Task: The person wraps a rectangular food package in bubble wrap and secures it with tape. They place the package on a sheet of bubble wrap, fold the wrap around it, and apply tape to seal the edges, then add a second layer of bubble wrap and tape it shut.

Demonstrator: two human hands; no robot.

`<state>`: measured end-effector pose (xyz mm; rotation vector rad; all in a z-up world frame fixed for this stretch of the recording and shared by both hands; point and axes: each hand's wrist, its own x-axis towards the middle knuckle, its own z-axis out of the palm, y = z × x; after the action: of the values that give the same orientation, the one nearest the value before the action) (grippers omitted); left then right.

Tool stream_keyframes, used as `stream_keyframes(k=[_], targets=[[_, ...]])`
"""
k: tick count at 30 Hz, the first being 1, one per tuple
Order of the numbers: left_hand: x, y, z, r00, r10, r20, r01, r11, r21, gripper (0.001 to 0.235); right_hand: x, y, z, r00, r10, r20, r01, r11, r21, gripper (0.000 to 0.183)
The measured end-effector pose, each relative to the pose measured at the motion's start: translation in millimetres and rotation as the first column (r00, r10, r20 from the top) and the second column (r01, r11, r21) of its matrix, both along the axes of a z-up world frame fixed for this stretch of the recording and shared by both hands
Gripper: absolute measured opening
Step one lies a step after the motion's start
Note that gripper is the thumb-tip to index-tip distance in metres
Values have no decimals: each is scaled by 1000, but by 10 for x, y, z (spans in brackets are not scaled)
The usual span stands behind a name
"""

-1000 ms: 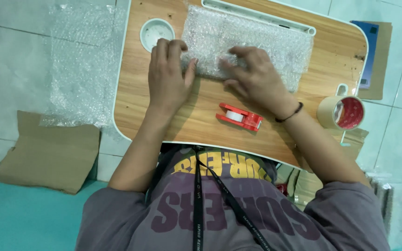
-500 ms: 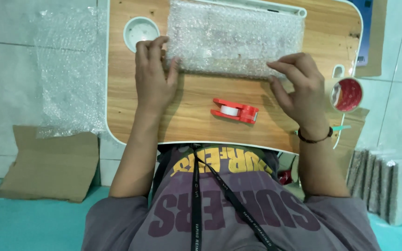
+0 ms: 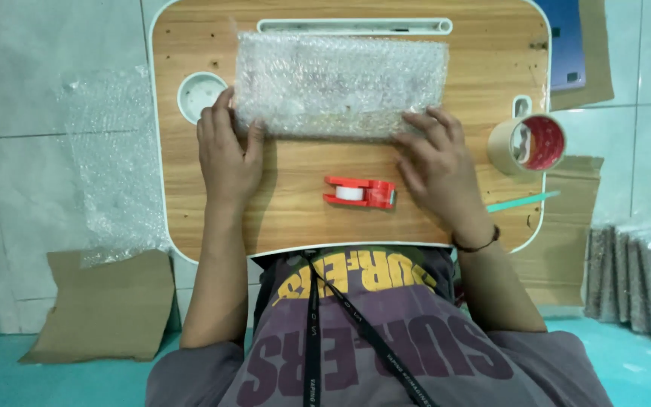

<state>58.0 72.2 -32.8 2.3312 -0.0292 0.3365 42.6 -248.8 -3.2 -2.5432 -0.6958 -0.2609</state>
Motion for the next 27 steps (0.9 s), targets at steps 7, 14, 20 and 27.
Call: stream_keyframes(k=[7,14,20,27], targets=[[-114,-201,527,981,88,-172,-58,983,174,71,-230,-268,146,975,-190,-115,216,930,296,23],[636,-285,218,952,-30,-304,123,949,291,90,-428,-281,263,957,-107,-269,200,916,348,24],[1425,-408,126,934,-357,-6,347,902,257,74,-496,-368,211,924,-15,-381,139,944,301,27],[1576,-934,45,971,-225,79,180,909,375,63,-474,-334,247,964,-53,-260,144,928,345,20]])
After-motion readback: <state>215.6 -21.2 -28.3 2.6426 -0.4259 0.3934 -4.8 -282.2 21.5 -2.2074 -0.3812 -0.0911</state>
